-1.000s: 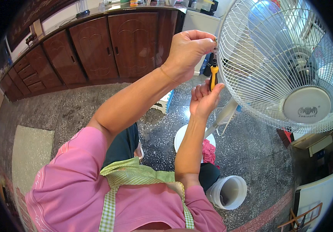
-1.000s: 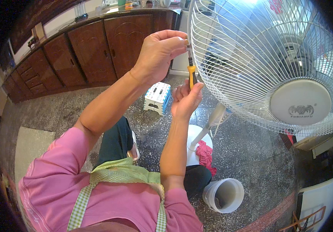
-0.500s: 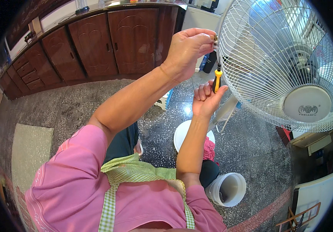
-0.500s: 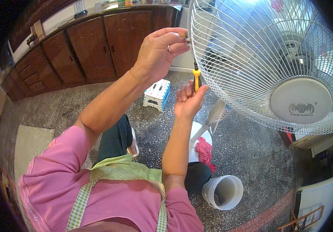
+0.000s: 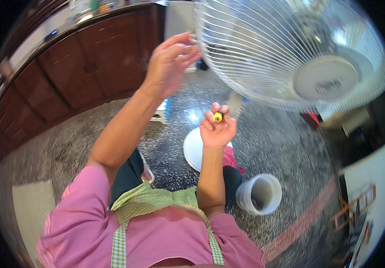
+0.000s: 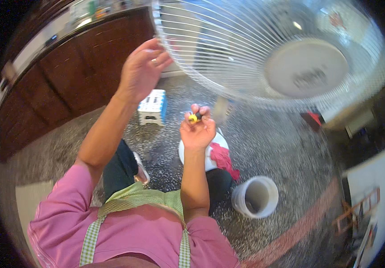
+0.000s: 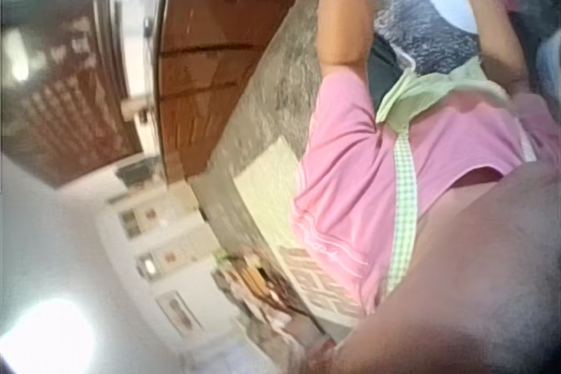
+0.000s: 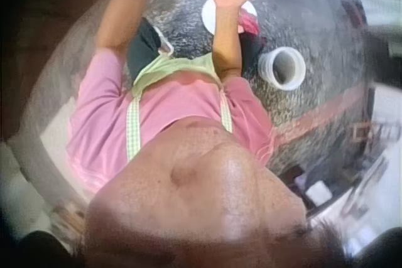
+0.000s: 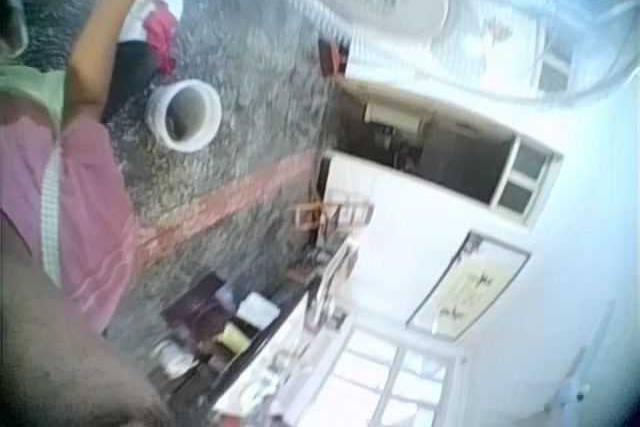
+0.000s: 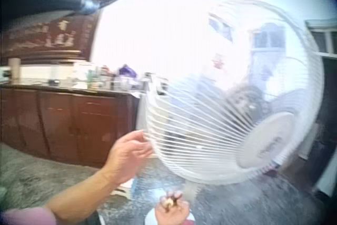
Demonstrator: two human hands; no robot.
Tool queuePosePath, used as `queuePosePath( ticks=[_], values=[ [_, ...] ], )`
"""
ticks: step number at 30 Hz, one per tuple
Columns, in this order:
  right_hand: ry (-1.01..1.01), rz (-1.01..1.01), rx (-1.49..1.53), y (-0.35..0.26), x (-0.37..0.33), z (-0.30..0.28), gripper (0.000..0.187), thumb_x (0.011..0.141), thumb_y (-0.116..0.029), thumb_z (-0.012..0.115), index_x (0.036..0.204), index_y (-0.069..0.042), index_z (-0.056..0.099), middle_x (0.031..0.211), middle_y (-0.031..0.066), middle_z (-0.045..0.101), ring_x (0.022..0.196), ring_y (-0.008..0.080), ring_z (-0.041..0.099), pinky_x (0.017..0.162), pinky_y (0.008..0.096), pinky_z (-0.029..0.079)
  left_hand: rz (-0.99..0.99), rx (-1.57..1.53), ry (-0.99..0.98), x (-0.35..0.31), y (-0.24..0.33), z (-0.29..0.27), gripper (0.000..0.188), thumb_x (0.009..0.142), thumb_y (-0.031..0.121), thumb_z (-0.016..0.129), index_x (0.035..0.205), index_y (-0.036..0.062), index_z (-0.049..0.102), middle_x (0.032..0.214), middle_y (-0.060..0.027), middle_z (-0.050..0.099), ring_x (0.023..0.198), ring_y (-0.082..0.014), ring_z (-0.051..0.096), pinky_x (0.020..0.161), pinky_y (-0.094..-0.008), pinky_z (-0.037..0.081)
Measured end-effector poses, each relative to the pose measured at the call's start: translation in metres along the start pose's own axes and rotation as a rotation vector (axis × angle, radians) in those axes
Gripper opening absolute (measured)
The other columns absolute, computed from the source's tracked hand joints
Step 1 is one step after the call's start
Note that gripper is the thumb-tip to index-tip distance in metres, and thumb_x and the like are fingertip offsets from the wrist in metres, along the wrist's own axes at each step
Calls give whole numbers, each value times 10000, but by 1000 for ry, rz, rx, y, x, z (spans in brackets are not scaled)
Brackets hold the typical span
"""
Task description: The person sits on the floor and places the front guard onto a standing floor fan. They align the grille edges and use a screwdriver to tighten the securing screw on the outer plastic rim.
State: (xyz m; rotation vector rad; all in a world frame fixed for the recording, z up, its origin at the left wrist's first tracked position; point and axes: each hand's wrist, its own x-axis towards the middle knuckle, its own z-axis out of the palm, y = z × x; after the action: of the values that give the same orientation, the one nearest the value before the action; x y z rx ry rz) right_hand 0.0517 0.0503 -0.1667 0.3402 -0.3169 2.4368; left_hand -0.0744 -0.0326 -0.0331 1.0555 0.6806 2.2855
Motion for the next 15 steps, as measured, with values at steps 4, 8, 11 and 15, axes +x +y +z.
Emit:
queuePosePath(
  ticks=[4, 8, 11, 15],
  values=[
    [-93, -105, 15, -70, -23, -35, 141, 842, -218, 453, 831, -95, 523, 709, 20, 485, 503, 140, 423, 412, 214, 356, -17, 289, -51, -15, -28, -6, 361, 743, -14, 507, 1103, -35, 496, 1065, -96, 546, 988, -163, 506, 881, -287, 382],
    [433, -646, -537, -156, -27, 5, 255, 897, -233, 403, 1107, -95, 442, 822, 21, 522, 506, 67, 439, 402, 175, 380, -52, 340, -73, -18, -51, -6, 322, 784, 2, 511, 1104, -28, 496, 1043, -80, 552, 948, -133, 519, 854, -264, 406],
    [403, -787, -790, -208, -8, 25, 355, 902, -271, 392, 1216, -110, 353, 849, 19, 524, 515, 69, 452, 379, 184, 369, -63, 337, -77, -15, -64, 2, 290, 810, 28, 510, 1094, -26, 499, 1030, -71, 555, 928, -118, 523, 830, -252, 423],
    [312, -653, -846, -242, 16, 33, 287, 875, -367, 427, 973, -97, 443, 661, 37, 489, 431, 88, 420, 318, 196, 327, -31, 299, -46, -14, -77, 4, 234, 832, 63, 503, 1054, -13, 511, 1017, -61, 561, 904, -123, 534, 817, -274, 434]
  ],
)
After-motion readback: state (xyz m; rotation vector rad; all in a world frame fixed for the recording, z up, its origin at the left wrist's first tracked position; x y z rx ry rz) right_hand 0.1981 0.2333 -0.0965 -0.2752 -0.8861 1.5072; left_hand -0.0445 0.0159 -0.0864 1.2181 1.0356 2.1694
